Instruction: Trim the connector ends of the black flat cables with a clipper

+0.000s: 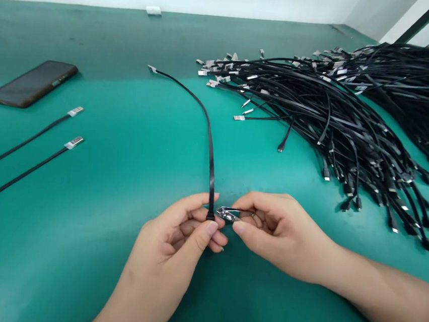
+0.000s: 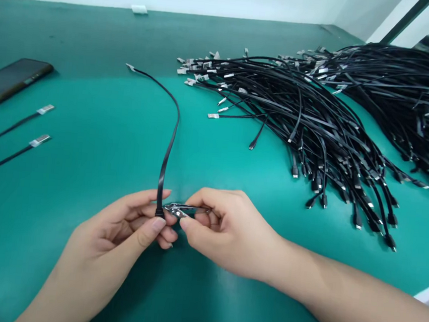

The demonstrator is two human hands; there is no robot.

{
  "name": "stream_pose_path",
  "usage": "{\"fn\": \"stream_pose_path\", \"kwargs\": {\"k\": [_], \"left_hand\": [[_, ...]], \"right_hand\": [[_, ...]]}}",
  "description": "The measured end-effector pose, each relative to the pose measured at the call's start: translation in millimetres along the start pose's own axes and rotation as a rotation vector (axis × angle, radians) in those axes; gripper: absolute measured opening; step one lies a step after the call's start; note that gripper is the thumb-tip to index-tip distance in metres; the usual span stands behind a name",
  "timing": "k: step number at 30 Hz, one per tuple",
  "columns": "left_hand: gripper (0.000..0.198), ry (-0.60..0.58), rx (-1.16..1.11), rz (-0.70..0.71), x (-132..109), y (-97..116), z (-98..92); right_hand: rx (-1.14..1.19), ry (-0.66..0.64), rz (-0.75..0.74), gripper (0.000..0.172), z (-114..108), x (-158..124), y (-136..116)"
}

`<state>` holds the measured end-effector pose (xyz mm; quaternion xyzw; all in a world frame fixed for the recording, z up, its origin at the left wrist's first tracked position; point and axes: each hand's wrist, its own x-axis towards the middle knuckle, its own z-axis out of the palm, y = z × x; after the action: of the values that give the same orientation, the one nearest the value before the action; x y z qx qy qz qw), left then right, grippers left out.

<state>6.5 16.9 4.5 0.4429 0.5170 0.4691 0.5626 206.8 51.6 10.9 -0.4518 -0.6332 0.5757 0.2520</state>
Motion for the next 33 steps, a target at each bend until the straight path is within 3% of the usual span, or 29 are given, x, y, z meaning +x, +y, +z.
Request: {"fn": "stream_pose_path", "kwargs": {"k": [33], "left_hand": [[0.024,0.040,0.051,0.043,-0.7,3.4,3.0]], "right_hand": [[0.051,-0.037,0.015,0.012,1.1,-1.0,-5.3]]}}
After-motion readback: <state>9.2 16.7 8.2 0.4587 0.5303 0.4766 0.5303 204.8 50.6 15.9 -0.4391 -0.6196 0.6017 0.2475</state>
